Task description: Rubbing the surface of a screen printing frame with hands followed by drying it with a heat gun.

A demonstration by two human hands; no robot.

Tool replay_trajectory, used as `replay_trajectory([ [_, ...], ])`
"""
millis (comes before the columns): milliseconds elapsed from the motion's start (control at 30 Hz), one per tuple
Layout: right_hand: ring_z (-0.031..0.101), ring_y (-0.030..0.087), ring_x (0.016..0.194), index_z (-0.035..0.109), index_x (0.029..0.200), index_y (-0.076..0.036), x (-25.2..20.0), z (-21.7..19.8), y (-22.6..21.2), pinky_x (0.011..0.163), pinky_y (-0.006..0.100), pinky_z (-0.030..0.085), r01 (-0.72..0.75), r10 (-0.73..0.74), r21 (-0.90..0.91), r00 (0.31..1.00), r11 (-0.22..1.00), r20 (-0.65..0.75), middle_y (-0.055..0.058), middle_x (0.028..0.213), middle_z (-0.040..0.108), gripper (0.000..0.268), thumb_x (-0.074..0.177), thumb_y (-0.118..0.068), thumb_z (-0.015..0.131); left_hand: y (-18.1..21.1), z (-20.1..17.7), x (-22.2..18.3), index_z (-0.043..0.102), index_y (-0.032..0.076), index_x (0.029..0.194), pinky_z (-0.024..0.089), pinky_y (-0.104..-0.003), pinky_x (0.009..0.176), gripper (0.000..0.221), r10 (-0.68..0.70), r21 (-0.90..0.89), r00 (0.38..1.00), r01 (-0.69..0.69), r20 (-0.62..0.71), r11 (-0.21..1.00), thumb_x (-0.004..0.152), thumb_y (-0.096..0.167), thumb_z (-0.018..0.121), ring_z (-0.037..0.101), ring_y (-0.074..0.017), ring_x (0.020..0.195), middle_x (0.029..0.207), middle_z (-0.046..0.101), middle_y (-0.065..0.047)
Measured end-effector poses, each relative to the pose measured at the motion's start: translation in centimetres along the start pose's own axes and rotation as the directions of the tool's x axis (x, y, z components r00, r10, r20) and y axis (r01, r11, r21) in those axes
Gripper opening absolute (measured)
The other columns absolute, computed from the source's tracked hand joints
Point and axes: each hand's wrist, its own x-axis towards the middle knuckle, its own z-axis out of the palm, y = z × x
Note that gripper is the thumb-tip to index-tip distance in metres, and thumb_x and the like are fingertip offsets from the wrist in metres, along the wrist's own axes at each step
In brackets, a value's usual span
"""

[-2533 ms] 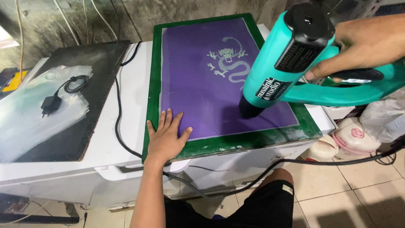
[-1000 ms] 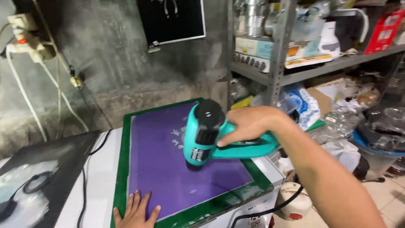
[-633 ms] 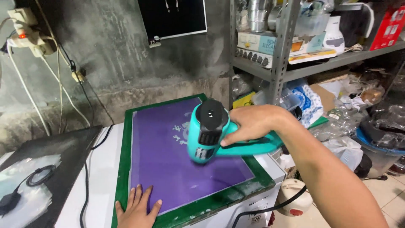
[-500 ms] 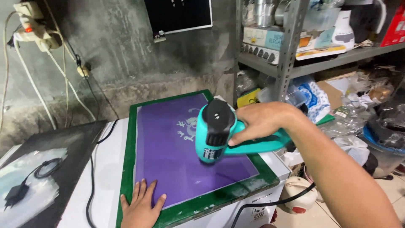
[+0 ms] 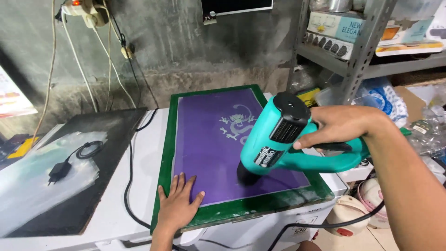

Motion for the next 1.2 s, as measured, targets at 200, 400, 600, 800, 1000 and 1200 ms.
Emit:
replay_trajectory([
  [200, 0.068, 0.007, 0.127, 0.066, 0.140, -0.035, -0.3, -0.3, -0.3, 0.109, 0.026, 0.051, -0.062, 0.060, -0.057, 0.997, 0.996, -0.041, -0.018, 0.144, 0.072, 0.069, 0.075, -0.057, 0.074, 0.0, -0.1, 0.0, 0.016, 0.034, 0.163, -0.008, -0.062, 0.128, 0.072, 0.010, 0.000, 1.000, -0.010, -0.007, 1.000, 0.098, 0.065, 0.023, -0.007, -0.0186, 0.162, 0.175, -0.001, 0.001],
  [400, 0.071, 0.016, 0.119, 0.064, 0.138, -0.035, -1.5, -0.7, -2.0, 0.104, 0.035, 0.055, -0.318, 0.304, -0.168, 0.947, 0.933, -0.106, -0.008, 0.136, 0.073, 0.065, 0.080, -0.065, 0.067, -0.3, 0.3, -0.1, 0.019, 0.031, 0.162, -0.008, -0.062, 0.127, 0.072, 0.035, -0.031, 0.999, -0.036, -0.041, 0.999, 0.098, 0.064, 0.025, -0.007, -0.0203, 0.162, 0.174, 0.001, -0.001],
  [600, 0.069, 0.017, 0.074, 0.075, 0.086, -0.016, -2.8, -0.7, -1.2, 0.076, 0.030, 0.051, -0.320, 0.312, -0.088, 0.946, 0.944, -0.085, 0.001, 0.077, 0.080, 0.039, 0.087, -0.055, 0.075, 0.2, 0.0, -0.4, 0.014, 0.032, 0.163, -0.010, -0.061, 0.127, 0.076, 0.016, -0.018, 1.000, -0.016, -0.023, 1.000, 0.096, 0.068, 0.017, -0.010, -0.0185, 0.162, 0.175, -0.002, -0.001],
  [800, 0.065, 0.016, 0.097, 0.067, 0.109, -0.024, -2.2, 0.0, 1.1, 0.092, 0.032, 0.052, -0.241, 0.239, -0.066, 0.971, 0.968, -0.029, -0.004, 0.105, 0.071, 0.040, 0.084, -0.054, 0.076, 0.4, -0.3, -0.6, 0.006, 0.031, 0.165, -0.010, -0.060, 0.127, 0.078, 0.005, 0.003, 1.000, -0.005, -0.022, 1.000, 0.097, 0.068, 0.019, -0.010, -0.0188, 0.162, 0.175, -0.008, -0.001],
  [1000, 0.063, 0.019, 0.073, 0.071, 0.089, -0.014, -2.4, 0.2, 1.6, 0.071, 0.031, 0.050, -0.359, 0.350, -0.129, 0.933, 0.925, -0.084, 0.003, 0.084, 0.074, 0.048, 0.086, -0.062, 0.073, 0.2, -0.1, -0.5, 0.008, 0.028, 0.165, -0.010, -0.061, 0.127, 0.078, 0.022, -0.006, 1.000, -0.022, -0.011, 1.000, 0.098, 0.067, 0.020, -0.011, -0.0191, 0.162, 0.175, -0.004, 0.001],
  [1200, 0.072, 0.015, 0.087, 0.075, 0.103, -0.024, -1.8, 0.5, 3.7, 0.088, 0.028, 0.056, -0.339, 0.333, -0.087, 0.940, 0.937, -0.080, -0.004, 0.094, 0.082, 0.032, 0.083, -0.048, 0.082, 0.0, -0.1, -0.5, 0.009, 0.027, 0.165, -0.010, -0.061, 0.127, 0.078, 0.029, -0.016, 1.000, -0.029, -0.005, 0.999, 0.098, 0.066, 0.020, -0.011, -0.0200, 0.161, 0.175, -0.004, 0.001],
])
